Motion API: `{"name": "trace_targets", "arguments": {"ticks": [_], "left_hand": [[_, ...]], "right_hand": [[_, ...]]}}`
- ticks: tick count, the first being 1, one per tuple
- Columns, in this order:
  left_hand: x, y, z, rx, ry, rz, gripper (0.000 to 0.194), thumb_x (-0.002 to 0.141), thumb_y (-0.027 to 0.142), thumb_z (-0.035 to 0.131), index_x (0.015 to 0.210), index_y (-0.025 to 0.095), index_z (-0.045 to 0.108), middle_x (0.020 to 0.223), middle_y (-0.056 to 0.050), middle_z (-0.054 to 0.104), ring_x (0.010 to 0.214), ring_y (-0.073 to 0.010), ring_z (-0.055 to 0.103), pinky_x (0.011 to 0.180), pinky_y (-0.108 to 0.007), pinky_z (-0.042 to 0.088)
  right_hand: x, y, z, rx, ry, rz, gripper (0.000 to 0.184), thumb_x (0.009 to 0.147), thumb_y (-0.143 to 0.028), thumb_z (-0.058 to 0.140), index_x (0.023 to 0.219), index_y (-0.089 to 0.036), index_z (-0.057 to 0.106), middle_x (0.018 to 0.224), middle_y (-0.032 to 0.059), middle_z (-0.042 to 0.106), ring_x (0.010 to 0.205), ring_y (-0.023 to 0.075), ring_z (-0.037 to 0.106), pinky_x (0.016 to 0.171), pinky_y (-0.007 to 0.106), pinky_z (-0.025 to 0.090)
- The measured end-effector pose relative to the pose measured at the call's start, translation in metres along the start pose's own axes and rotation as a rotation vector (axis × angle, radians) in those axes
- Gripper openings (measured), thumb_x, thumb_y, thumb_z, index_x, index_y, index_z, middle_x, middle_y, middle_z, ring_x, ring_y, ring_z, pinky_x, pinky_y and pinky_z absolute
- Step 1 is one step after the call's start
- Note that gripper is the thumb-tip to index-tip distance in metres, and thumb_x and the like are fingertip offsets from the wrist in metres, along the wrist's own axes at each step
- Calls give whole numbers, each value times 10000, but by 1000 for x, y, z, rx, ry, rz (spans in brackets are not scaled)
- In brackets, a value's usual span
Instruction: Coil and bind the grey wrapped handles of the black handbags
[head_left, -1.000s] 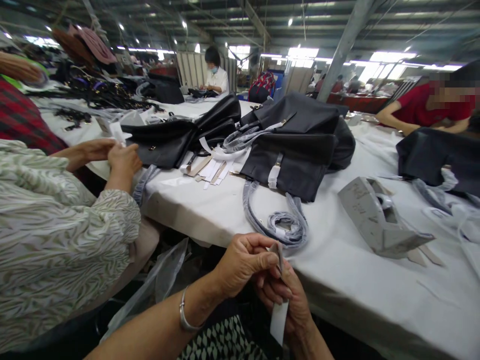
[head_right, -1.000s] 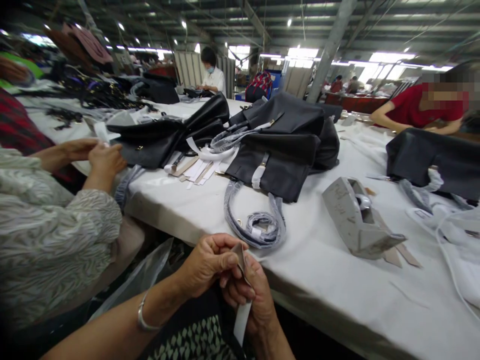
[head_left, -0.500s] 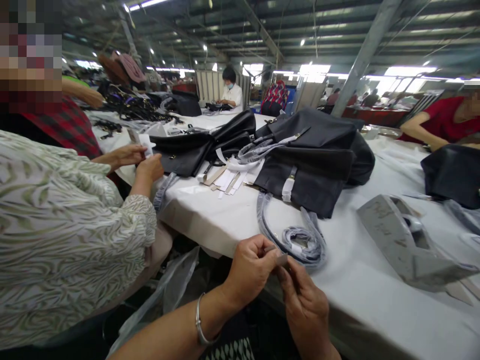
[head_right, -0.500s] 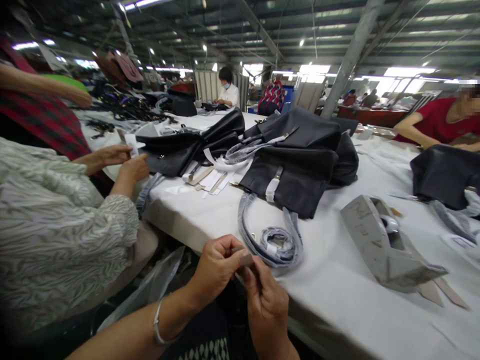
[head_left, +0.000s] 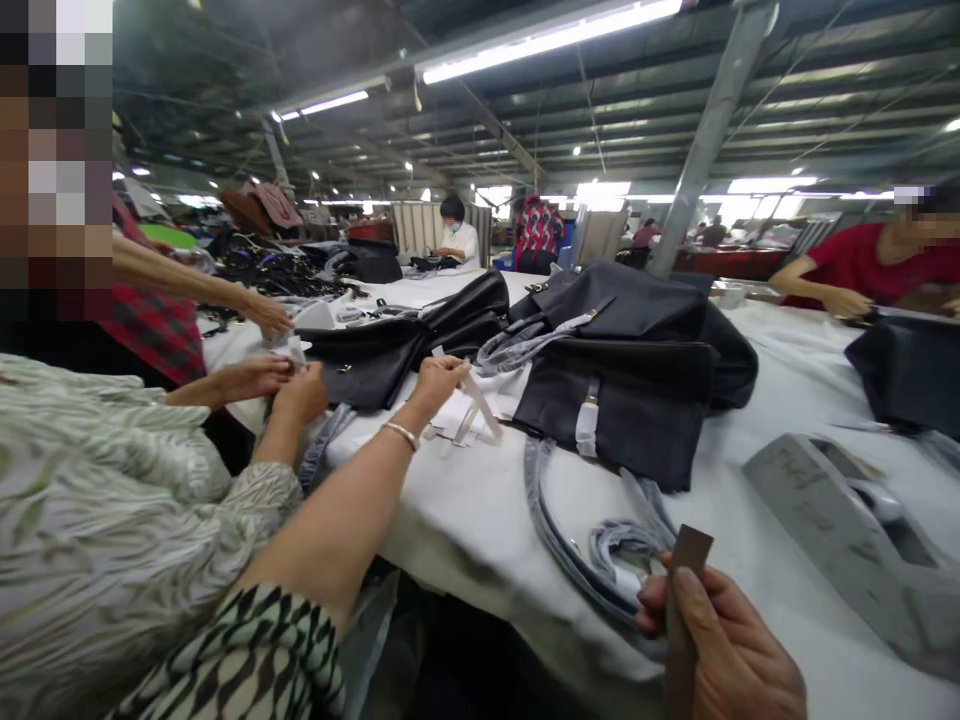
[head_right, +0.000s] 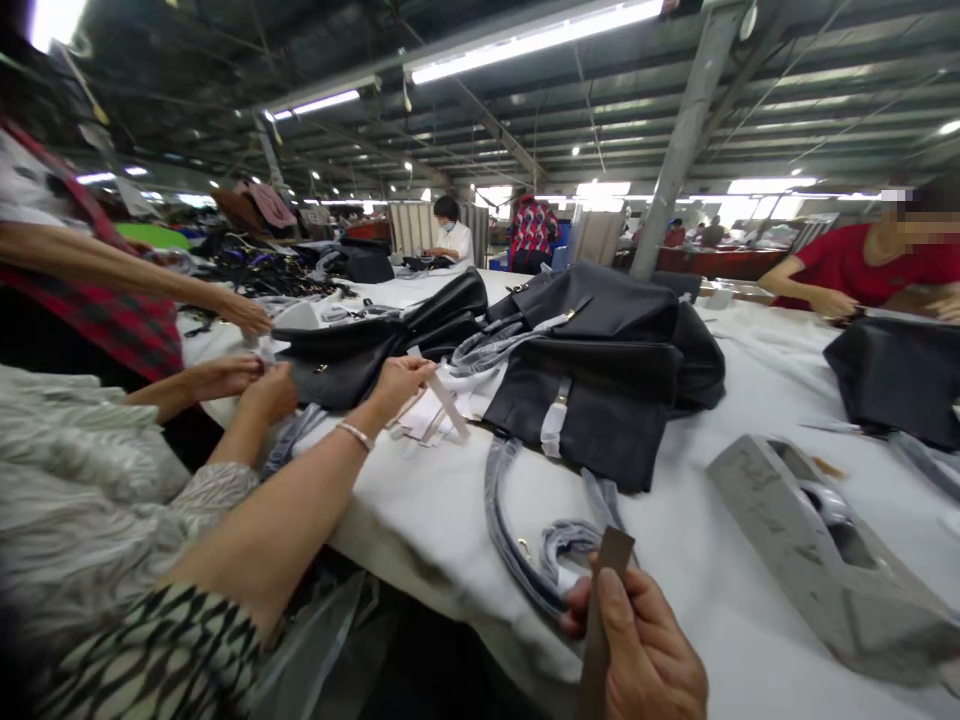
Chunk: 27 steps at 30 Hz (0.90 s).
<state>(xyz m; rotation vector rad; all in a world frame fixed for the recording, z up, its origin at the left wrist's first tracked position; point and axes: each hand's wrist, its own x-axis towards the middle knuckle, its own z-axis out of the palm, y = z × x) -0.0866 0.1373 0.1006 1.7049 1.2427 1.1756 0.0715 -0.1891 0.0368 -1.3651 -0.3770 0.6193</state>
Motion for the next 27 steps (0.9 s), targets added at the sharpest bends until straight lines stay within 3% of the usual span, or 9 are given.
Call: {"name": "trace_targets", "arguments": {"ticks": [4,6,8,10,12,14,18,23,27], "left_hand": [[26,-16,1,203,37,-72,257,610,196,780,797,69,657,854,-126,636,891,-276,574,740,-341,425],[19,-16,9,369,173,84,428,669,220,751,1046,64,621,1123,-177,578,1115,-329,482,899,-403,391],[-8,-7,24,462,175,354,440,791,263,653,1181,81,560,1206,-159,538,1150,-295,459,974,-405,361],[-54,8,41,398,-125,617,352,862,306,586,1150,105,579,1123,-109,588,1045,-234,523,953,-360,392],[-110,24,56,285,-630,861,361,850,403,626,1108,151,609,1070,-70,626,1004,-210,553,931,-330,413],[-161,34,67,282,-876,1008,422,828,463,653,1139,183,601,1114,-68,627,1062,-231,537,962,-359,389],[-205,35,78,522,-903,951,406,845,401,651,1177,177,583,1104,-95,617,1096,-278,491,975,-422,361],[-192,30,81,587,-973,944,423,827,467,656,1149,198,601,1057,-87,588,1021,-252,483,922,-381,397],[-190,24,85,544,-977,953,353,834,346,655,1154,210,597,1078,-73,599,1034,-241,475,952,-370,377]], "right_hand": [[-4,1,-27,-12,21,-29,366,726,-500,736,853,-171,635,645,12,632,545,121,576,516,197,505],[-4,2,-44,-29,97,13,386,711,-488,753,906,-172,650,701,21,658,567,121,584,523,195,505],[-3,3,-58,-44,136,83,427,684,-478,777,955,-167,667,818,47,691,624,128,603,533,192,506],[0,4,-67,-62,124,128,452,672,-475,787,976,-158,682,886,64,697,668,132,604,528,185,494],[1,3,-72,-88,91,141,472,681,-484,779,1003,-151,687,843,57,688,657,128,588,519,185,482],[1,1,-76,-120,61,150,489,695,-497,764,1026,-147,684,758,36,665,615,120,568,511,188,475],[-6,-1,-87,-152,-11,153,501,733,-502,733,1083,-152,661,689,6,628,595,106,552,533,182,479],[-14,-4,-96,-240,-130,189,526,754,-516,701,1116,-140,646,630,-7,604,535,105,533,491,202,472],[-17,-8,-100,-263,-108,127,503,738,-487,707,1101,-144,649,656,-16,598,531,103,528,448,201,452]]}}
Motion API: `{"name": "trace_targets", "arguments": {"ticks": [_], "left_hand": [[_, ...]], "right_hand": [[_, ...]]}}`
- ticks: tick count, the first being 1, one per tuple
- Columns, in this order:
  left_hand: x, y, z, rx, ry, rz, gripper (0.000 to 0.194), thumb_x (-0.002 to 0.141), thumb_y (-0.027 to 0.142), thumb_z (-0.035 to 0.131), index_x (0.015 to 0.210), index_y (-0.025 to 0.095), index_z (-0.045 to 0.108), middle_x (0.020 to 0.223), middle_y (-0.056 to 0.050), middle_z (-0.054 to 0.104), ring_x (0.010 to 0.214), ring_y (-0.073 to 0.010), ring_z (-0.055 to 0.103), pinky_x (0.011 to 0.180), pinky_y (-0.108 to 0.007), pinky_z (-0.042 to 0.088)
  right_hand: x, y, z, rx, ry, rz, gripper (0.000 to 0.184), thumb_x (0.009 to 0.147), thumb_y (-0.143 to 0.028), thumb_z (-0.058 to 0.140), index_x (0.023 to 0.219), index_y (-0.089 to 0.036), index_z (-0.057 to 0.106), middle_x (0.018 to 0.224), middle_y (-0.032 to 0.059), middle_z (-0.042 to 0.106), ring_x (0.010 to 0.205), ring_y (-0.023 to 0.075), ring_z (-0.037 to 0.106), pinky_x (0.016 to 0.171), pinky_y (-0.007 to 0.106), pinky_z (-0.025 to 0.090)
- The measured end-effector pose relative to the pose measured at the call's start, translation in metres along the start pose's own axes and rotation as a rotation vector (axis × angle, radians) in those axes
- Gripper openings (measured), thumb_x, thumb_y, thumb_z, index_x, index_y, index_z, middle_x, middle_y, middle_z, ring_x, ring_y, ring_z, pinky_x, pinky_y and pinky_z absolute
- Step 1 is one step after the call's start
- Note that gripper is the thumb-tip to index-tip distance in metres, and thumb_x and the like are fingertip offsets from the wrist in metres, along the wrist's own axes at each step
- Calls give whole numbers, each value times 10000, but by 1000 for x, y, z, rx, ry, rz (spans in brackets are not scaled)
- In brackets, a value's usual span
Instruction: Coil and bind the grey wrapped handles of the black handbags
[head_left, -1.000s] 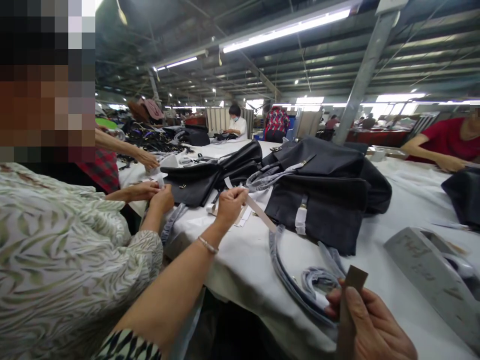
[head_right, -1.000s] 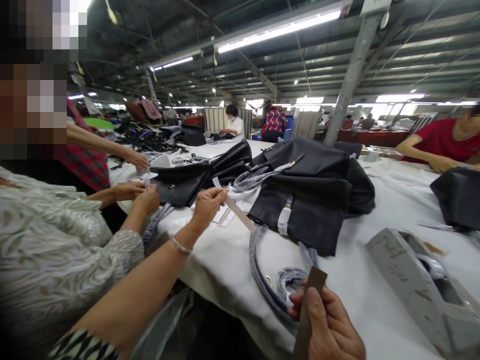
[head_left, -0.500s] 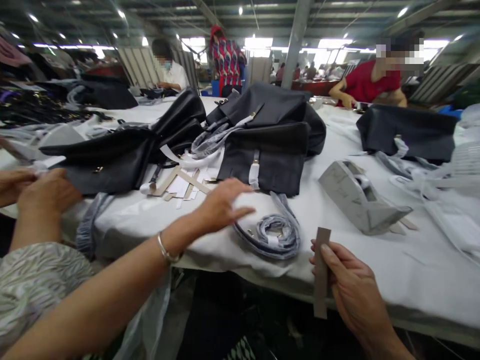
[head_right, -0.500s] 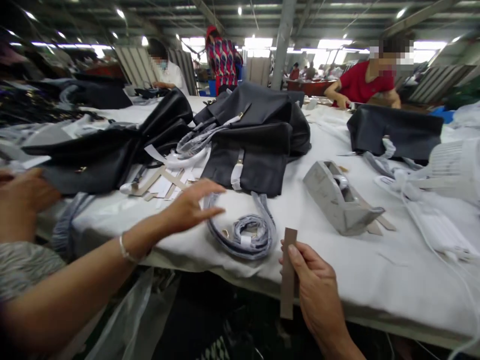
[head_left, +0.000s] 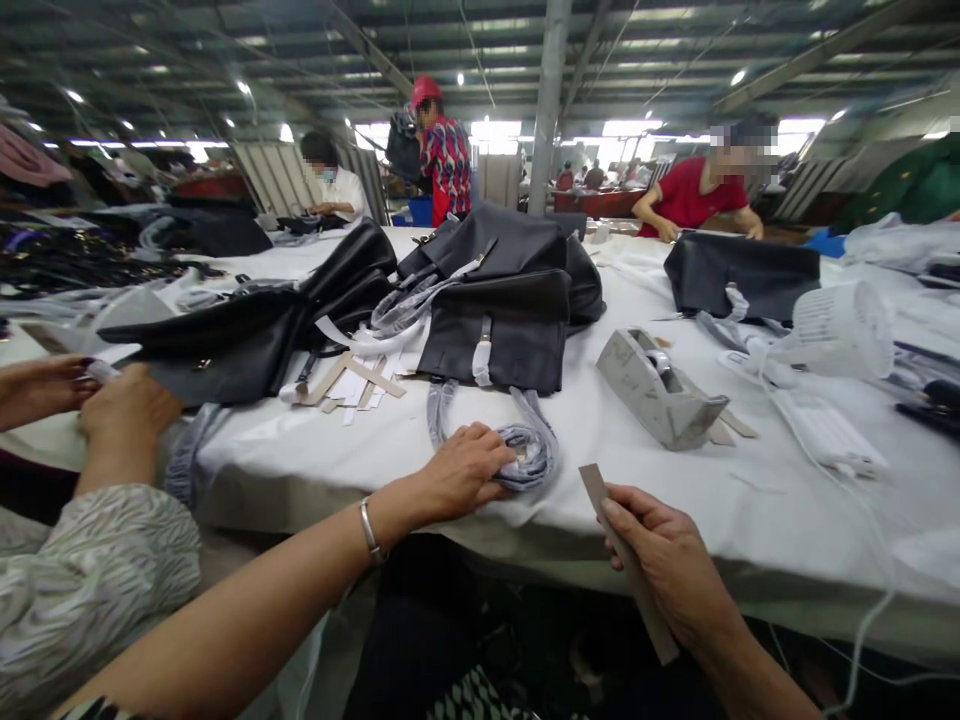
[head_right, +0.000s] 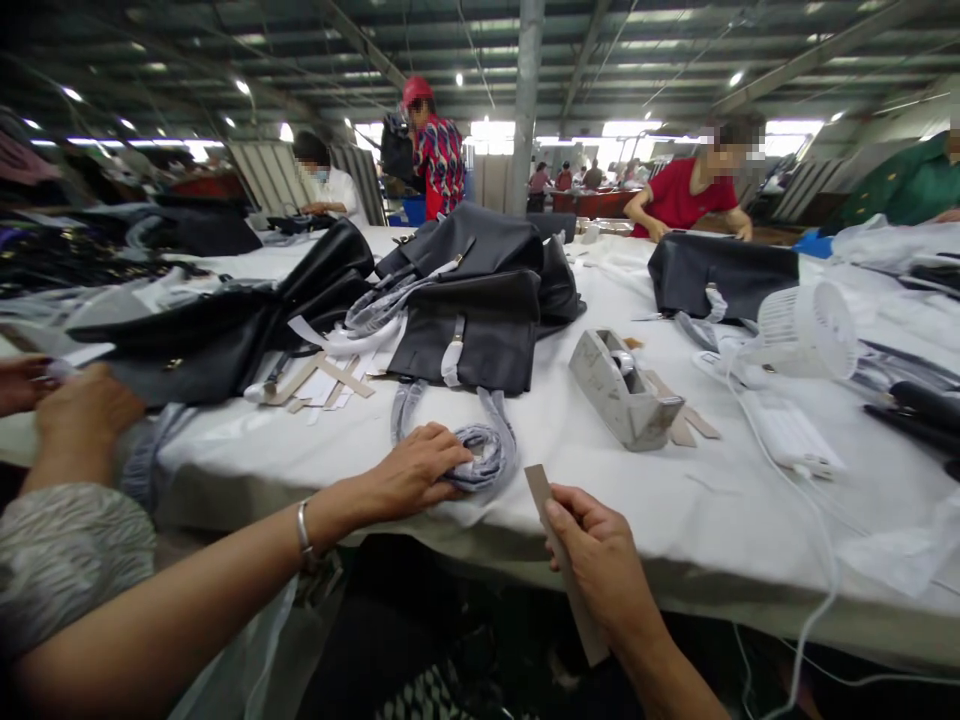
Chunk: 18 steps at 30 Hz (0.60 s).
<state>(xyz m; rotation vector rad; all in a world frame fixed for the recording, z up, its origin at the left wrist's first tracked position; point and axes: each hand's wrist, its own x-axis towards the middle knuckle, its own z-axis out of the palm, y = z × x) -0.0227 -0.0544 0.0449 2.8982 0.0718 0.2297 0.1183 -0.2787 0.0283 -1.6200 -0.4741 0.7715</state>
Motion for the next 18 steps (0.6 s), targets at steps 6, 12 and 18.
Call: {"name": "trace_targets", "arguments": {"ticks": [6,12,18], "left_hand": [[8,-7,3,-163,67,-75,196,789,283,593,948,195,665,916,-53,635,961,-246,509,892,-357,390],[22,-36,-15,-428,157,-172,415,770,519,598,1046,217,660,1059,-48,640,1041,-262,534,941,-332,402],[16,-44,-5,-450,116,-177,420,756,500,595,1064,224,664,1115,-46,635,1088,-285,530,972,-360,393]], "right_hand": [[11,0,6,-130,-147,26,252,716,-280,605,887,-129,713,515,-49,543,395,78,414,374,199,348],[51,-20,45,-158,-85,21,141,591,-151,664,704,-124,744,514,-36,575,449,71,432,443,197,332],[61,-27,92,371,-97,-38,392,457,-309,840,789,-118,757,624,6,649,536,123,539,581,270,463]]}}
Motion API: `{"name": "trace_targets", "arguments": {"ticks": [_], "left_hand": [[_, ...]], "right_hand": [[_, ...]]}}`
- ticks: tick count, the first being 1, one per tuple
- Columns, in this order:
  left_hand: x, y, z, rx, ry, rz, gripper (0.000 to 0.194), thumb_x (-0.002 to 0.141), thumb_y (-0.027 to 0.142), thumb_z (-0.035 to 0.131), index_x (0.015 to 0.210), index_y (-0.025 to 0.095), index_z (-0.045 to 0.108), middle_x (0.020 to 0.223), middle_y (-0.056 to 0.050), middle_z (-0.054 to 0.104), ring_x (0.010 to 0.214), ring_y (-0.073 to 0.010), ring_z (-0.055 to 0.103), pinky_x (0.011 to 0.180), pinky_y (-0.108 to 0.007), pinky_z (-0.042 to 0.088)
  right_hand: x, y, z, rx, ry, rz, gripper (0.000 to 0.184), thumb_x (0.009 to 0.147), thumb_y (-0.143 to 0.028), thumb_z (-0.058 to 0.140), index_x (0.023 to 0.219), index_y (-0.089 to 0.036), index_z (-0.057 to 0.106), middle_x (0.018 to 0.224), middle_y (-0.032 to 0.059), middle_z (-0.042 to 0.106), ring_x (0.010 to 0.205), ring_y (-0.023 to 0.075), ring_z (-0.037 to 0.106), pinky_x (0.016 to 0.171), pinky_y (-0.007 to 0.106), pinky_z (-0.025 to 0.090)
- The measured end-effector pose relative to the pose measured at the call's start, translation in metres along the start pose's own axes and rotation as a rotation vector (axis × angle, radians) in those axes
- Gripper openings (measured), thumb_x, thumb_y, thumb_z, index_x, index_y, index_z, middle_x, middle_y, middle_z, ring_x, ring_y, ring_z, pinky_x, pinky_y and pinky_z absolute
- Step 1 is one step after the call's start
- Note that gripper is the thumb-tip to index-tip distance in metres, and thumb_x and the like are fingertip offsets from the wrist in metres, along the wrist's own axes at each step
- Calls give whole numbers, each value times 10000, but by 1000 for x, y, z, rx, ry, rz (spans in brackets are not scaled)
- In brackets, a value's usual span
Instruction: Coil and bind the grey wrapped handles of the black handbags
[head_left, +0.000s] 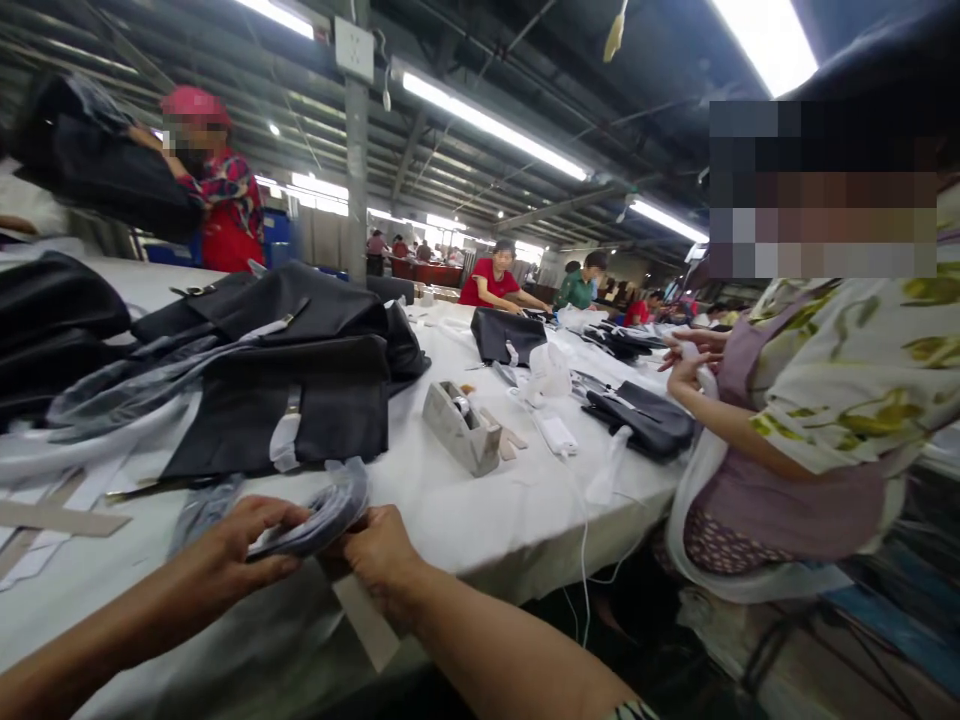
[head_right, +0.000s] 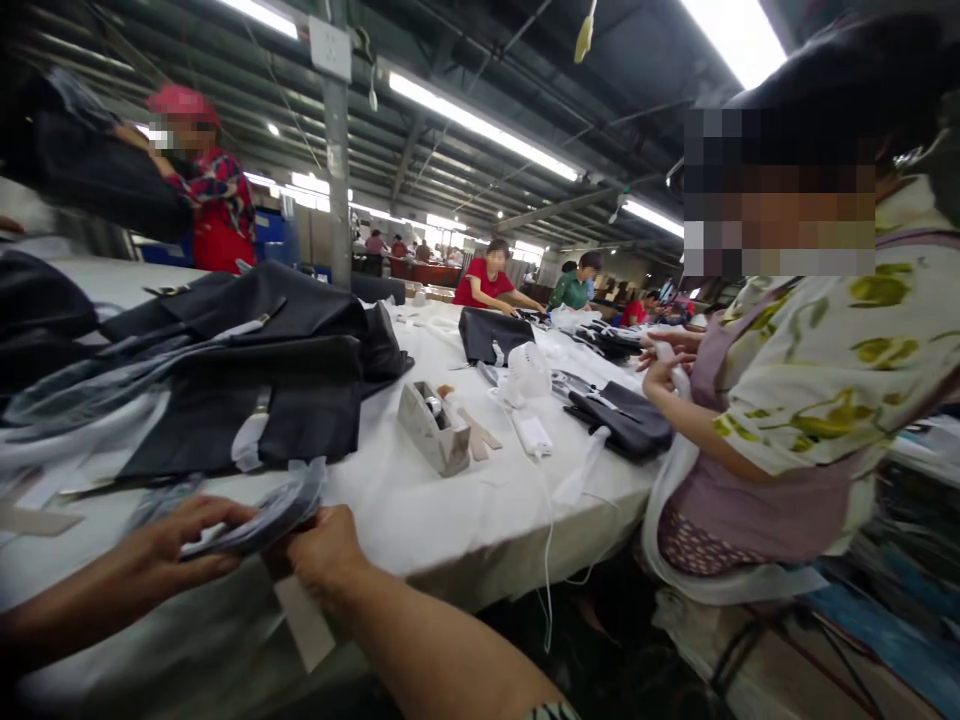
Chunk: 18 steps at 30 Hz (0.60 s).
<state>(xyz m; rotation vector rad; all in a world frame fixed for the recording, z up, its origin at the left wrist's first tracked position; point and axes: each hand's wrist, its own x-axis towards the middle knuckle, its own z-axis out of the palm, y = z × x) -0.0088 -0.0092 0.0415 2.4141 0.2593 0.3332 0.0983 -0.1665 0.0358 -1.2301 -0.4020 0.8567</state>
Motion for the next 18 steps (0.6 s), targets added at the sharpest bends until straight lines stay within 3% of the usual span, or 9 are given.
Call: {"name": "trace_targets", "arguments": {"ticks": [6,9,13,16,18], "left_hand": [[-4,-21,8,-49,45,14,415,733,517,565,1061,280,657,1118,17,655,1075,-276,549,911,-356,416],[-2,-31,19,-24,63,54,387,732,530,557,1035,310,653,1038,54,674,1010,-252,573,893,-368,429],[3,-50,34,66,172,105,334,746,521,546,1001,337,658,987,57,683,985,-259,579,898,-403,440],[8,-65,45,160,221,183,295,746,516,521,947,365,676,921,53,683,934,-267,590,856,-416,453],[11,-67,52,233,242,223,256,741,476,504,909,400,681,896,61,683,905,-267,597,827,-422,458]], "right_hand": [[-3,5,-6,19,-16,54,413,372,-319,885,719,-140,750,624,-2,647,519,97,512,531,232,443],[1,9,1,52,-6,0,410,414,-341,880,735,-125,746,616,13,645,496,114,518,466,233,415],[8,19,4,10,-3,-48,400,474,-337,860,785,-115,744,653,25,662,511,134,546,463,248,432],[11,18,-17,-88,-42,-9,413,373,-237,874,748,-139,729,651,-18,644,544,109,538,517,230,460],[7,10,-39,-208,-114,127,349,400,-190,844,719,-155,707,602,-44,616,521,103,538,524,228,466]]}}
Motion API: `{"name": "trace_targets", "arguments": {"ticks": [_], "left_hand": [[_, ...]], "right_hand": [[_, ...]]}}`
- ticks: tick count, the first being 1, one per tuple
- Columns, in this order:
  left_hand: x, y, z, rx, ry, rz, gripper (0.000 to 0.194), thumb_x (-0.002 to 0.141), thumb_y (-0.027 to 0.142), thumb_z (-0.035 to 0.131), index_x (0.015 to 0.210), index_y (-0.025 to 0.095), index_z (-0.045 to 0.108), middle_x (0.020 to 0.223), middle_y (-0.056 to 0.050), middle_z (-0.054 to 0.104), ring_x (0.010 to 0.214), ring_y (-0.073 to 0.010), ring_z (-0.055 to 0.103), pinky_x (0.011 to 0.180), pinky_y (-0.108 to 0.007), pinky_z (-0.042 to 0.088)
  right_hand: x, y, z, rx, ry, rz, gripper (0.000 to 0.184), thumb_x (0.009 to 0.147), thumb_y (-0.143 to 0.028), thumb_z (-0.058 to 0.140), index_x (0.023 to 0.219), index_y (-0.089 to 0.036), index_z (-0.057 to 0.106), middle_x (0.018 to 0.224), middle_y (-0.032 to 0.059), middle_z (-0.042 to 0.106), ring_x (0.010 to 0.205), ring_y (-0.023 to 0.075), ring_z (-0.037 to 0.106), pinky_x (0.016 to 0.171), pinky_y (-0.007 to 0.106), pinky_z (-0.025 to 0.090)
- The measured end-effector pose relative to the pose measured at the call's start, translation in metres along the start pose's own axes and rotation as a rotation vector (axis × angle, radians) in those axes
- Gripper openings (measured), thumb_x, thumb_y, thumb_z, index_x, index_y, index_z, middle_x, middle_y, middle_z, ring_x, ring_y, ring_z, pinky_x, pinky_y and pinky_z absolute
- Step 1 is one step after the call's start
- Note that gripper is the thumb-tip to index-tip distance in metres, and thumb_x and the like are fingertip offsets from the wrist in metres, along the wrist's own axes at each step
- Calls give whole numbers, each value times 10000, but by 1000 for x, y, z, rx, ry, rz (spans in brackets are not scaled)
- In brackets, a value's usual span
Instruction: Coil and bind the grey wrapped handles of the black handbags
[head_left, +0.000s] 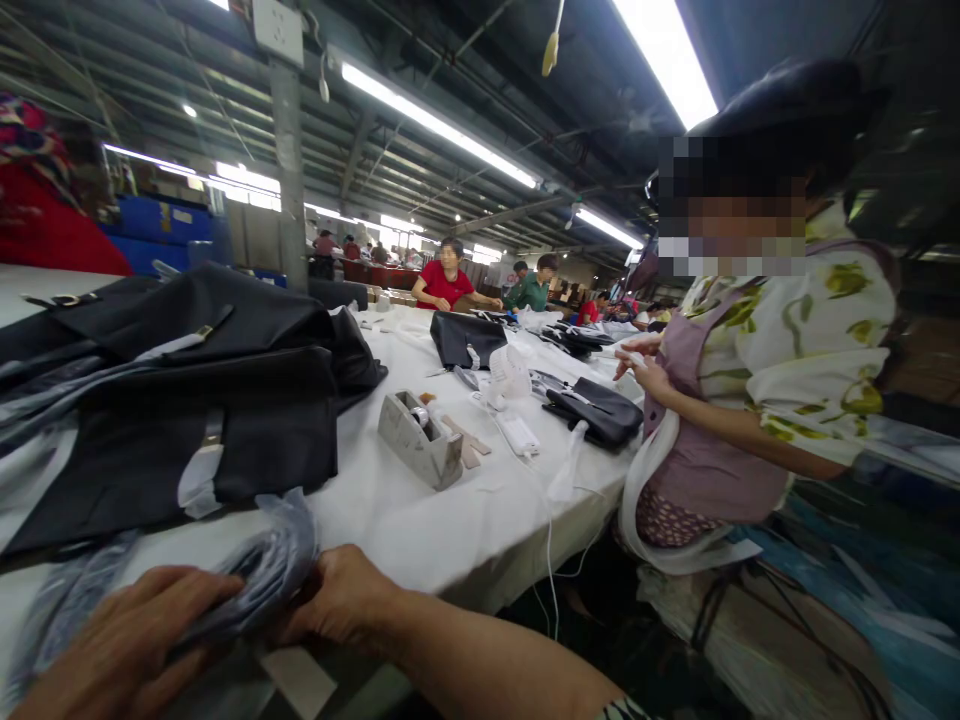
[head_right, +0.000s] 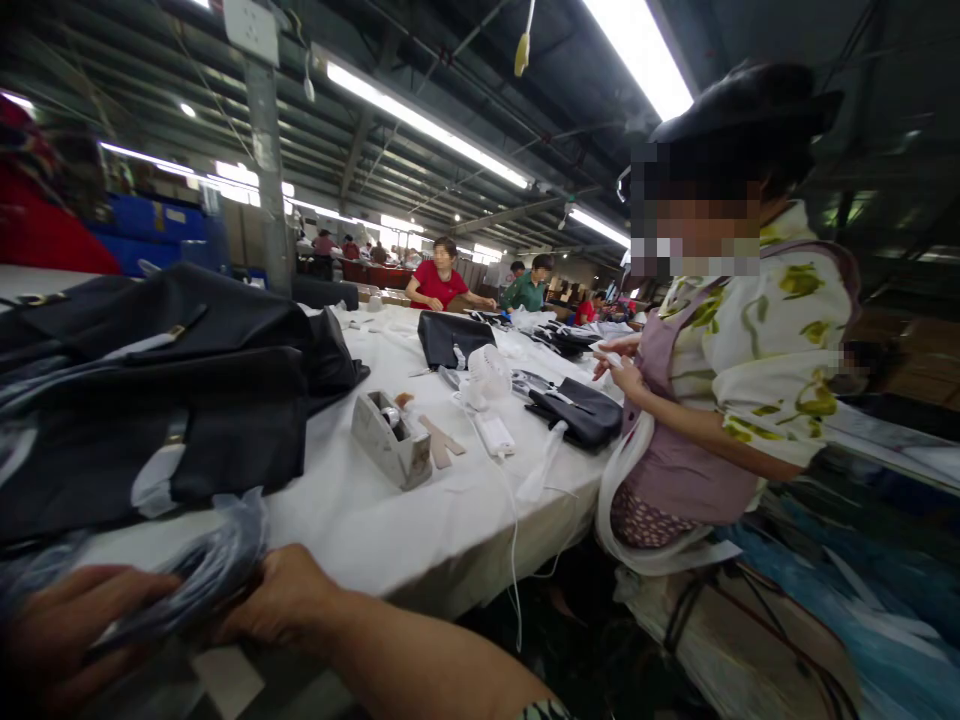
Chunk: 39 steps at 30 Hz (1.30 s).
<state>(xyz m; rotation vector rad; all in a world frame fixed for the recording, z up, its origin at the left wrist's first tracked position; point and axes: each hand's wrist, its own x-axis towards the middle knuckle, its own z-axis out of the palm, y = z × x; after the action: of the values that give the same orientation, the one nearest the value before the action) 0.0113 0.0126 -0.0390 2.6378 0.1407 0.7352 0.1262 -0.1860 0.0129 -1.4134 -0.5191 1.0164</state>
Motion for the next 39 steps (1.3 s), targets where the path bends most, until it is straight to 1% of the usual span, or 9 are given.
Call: {"name": "trace_targets", "arguments": {"ticks": [3,6,9,12,17,21,29,33,39], "left_hand": [[-4,24,-4,93,-51,39,243,737,371,524,918,391,684,912,50,691,935,-262,592,843,-415,451],[-7,67,-24,109,-181,25,292,753,213,541,1008,271,670,973,-25,684,975,-248,568,879,-384,418],[2,89,-33,89,-190,-45,348,736,196,597,1083,218,602,992,-48,654,978,-244,548,880,-379,398],[5,85,-33,75,-158,-125,551,675,167,651,1201,168,487,1001,-54,641,987,-244,545,904,-380,385],[-2,87,-30,76,-122,-154,591,692,211,666,1230,165,425,1098,-88,611,1039,-268,543,930,-402,383],[-4,91,-31,44,-110,-189,586,708,246,671,1226,162,409,1161,-112,584,1067,-283,533,940,-419,388],[-3,92,-36,42,-150,-212,633,690,276,693,1233,152,391,1188,-129,554,1093,-287,508,974,-430,392],[0,91,-39,106,-239,-198,488,701,346,687,1093,146,474,1045,-122,583,1010,-287,529,907,-412,437],[-3,81,-35,75,-211,-108,321,771,450,618,922,176,542,859,-61,630,884,-241,562,775,-319,465]], "right_hand": [[-31,-13,-25,-381,-108,181,111,594,-200,728,695,-172,689,518,-57,572,454,105,528,486,221,431],[-63,-34,-31,-854,-1,-110,85,686,-161,646,606,-161,672,477,-56,526,477,80,476,494,195,350],[-59,-56,-30,-879,16,-361,141,787,-198,580,754,-165,712,656,-15,657,617,111,571,599,216,404],[-27,-63,-17,-889,10,-528,158,795,-209,592,873,-183,727,859,22,710,804,150,630,761,252,442],[8,-56,4,-1165,-116,-509,231,789,-197,582,957,-243,733,957,11,713,880,161,632,779,250,441],[6,-61,13,-1409,-224,-430,236,810,-237,570,976,-295,728,950,-13,721,890,161,640,740,232,426],[6,-57,18,-1629,-236,-528,252,906,-223,431,934,-214,681,958,58,702,873,201,658,725,277,431],[18,-53,18,-1646,-272,-531,244,882,-192,420,978,-197,644,917,78,693,833,217,660,716,308,451],[30,-47,-7,-1360,-560,-618,214,889,-257,473,871,-312,679,907,63,696,868,179,666,749,269,493]]}}
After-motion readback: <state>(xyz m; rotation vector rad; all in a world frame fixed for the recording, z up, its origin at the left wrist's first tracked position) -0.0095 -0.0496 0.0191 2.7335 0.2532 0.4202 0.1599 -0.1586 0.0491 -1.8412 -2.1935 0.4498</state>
